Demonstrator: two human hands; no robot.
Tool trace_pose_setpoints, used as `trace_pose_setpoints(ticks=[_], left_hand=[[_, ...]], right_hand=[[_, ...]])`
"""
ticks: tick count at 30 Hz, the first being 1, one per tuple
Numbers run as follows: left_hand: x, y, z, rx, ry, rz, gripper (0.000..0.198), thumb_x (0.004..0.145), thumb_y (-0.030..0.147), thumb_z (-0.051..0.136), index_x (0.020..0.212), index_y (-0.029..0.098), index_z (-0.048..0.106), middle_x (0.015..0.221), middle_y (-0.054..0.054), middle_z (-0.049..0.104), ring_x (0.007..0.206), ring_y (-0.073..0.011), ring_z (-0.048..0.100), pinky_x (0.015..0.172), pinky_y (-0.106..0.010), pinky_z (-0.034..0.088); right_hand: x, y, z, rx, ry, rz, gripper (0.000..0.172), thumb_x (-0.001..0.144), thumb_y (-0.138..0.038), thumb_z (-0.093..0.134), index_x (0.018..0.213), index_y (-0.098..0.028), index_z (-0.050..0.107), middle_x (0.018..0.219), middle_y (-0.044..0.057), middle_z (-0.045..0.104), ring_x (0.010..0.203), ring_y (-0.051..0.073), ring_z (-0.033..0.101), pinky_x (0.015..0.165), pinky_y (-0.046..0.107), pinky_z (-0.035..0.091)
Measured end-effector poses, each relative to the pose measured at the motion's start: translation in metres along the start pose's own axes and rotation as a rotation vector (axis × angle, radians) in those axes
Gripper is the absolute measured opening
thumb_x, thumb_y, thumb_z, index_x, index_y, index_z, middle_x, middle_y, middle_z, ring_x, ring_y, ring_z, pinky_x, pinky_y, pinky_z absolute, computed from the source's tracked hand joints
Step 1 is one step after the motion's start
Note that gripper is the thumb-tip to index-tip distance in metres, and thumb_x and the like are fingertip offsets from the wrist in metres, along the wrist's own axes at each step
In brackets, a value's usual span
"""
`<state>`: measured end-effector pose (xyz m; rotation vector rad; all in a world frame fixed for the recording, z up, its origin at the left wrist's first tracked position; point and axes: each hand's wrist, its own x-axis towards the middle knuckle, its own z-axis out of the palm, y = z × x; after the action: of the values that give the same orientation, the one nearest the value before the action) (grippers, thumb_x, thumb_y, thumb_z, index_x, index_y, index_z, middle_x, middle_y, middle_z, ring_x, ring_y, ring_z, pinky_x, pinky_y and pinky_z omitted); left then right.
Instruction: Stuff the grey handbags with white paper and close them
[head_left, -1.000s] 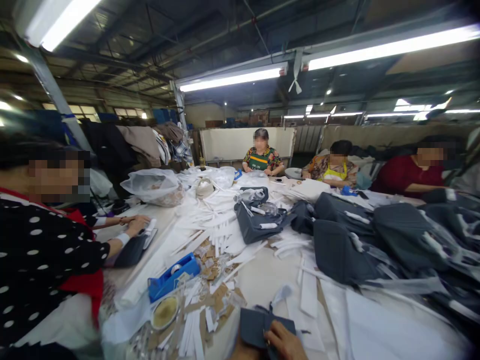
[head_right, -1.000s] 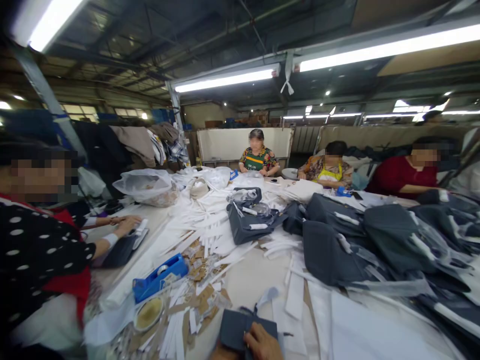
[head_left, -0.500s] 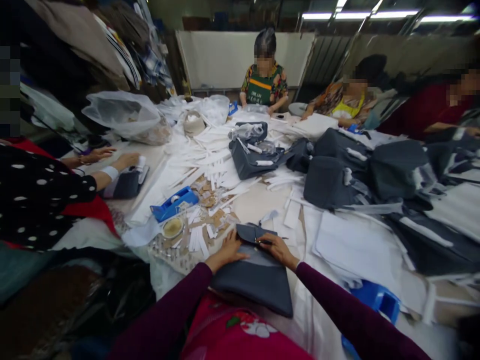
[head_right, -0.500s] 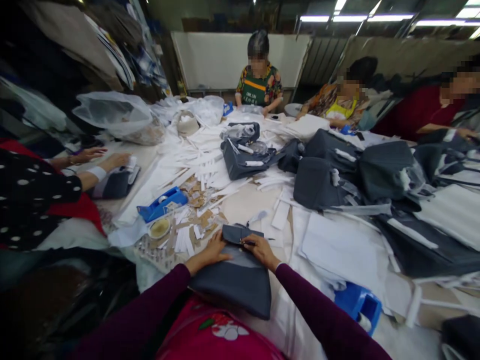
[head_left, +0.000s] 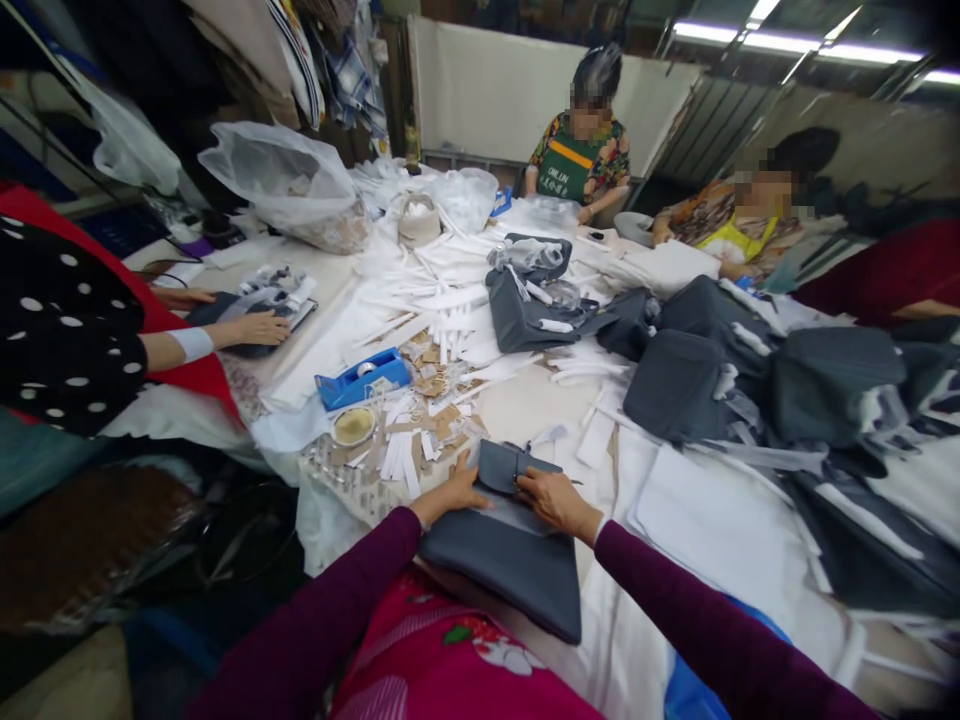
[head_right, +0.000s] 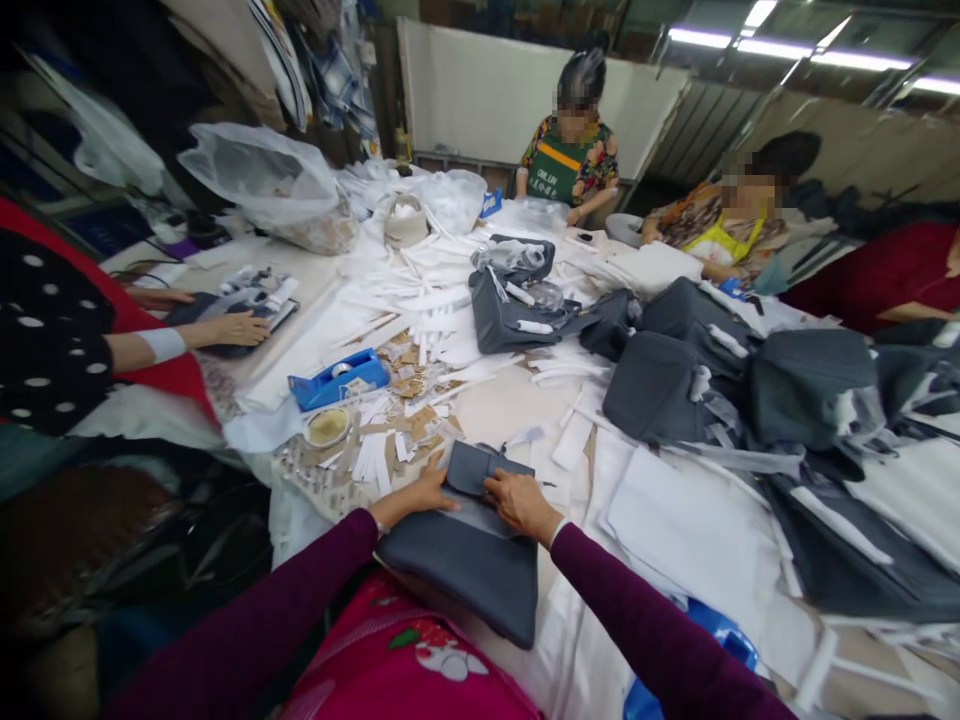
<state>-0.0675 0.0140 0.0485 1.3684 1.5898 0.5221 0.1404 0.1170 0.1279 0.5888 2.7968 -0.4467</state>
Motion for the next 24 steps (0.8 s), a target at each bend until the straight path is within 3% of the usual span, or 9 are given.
trace_pose_setpoints(ticks=[4, 8, 14, 19, 24], left_hand=[[0.002, -0.005, 0.0, -0.126, -0.007, -0.088, 0.108, 0.05, 0.033, 0.079, 0.144, 0.017, 0.029, 0.156, -0.014, 0.006, 0.141, -0.0411, 0.002, 0.113, -0.048, 0.018], [0.006, -0.013, 0.003, -0.216, 0.036, -0.15, 0.115, 0.044, 0.031, 0.08, 0.144, 0.013, 0.026, 0.154, -0.018, 0.009, 0.14, -0.04, 0.01, 0.114, -0.046, 0.018], [0.008, -0.02, 0.008, -0.245, 0.087, -0.098, 0.111, 0.042, 0.028, 0.081, 0.14, 0.015, 0.03, 0.15, -0.018, 0.018, 0.136, -0.0388, 0.019, 0.111, -0.047, 0.023], [0.008, -0.019, 0.009, -0.236, 0.146, -0.049, 0.102, 0.043, 0.023, 0.079, 0.134, 0.016, 0.033, 0.138, -0.015, 0.031, 0.13, -0.0328, 0.029, 0.11, -0.043, 0.025], [0.009, -0.018, 0.009, -0.225, 0.156, -0.051, 0.098, 0.044, 0.021, 0.079, 0.13, 0.012, 0.034, 0.133, -0.017, 0.032, 0.126, -0.0319, 0.032, 0.108, -0.04, 0.028]], right_hand=[[0.006, 0.006, 0.0, 0.038, -0.073, 0.046, 0.026, 0.094, -0.035, 0.04, 0.093, -0.021, 0.062, 0.088, 0.004, 0.066, 0.075, 0.016, 0.06, 0.062, 0.026, 0.032], [0.016, 0.015, -0.003, 0.108, -0.162, 0.099, 0.024, 0.093, -0.032, 0.044, 0.089, -0.021, 0.065, 0.081, 0.004, 0.067, 0.074, 0.016, 0.06, 0.062, 0.024, 0.033], [0.026, 0.021, -0.005, 0.149, -0.218, 0.008, 0.022, 0.09, -0.031, 0.049, 0.087, -0.021, 0.068, 0.079, 0.003, 0.067, 0.072, 0.015, 0.058, 0.062, 0.023, 0.036], [0.032, 0.019, -0.002, 0.082, -0.243, -0.061, 0.016, 0.087, -0.026, 0.053, 0.086, -0.02, 0.068, 0.079, 0.005, 0.069, 0.074, 0.017, 0.06, 0.063, 0.024, 0.037], [0.029, 0.014, 0.007, 0.035, -0.25, -0.069, 0.015, 0.086, -0.025, 0.054, 0.089, -0.019, 0.068, 0.089, 0.007, 0.07, 0.083, 0.019, 0.063, 0.067, 0.024, 0.037]])
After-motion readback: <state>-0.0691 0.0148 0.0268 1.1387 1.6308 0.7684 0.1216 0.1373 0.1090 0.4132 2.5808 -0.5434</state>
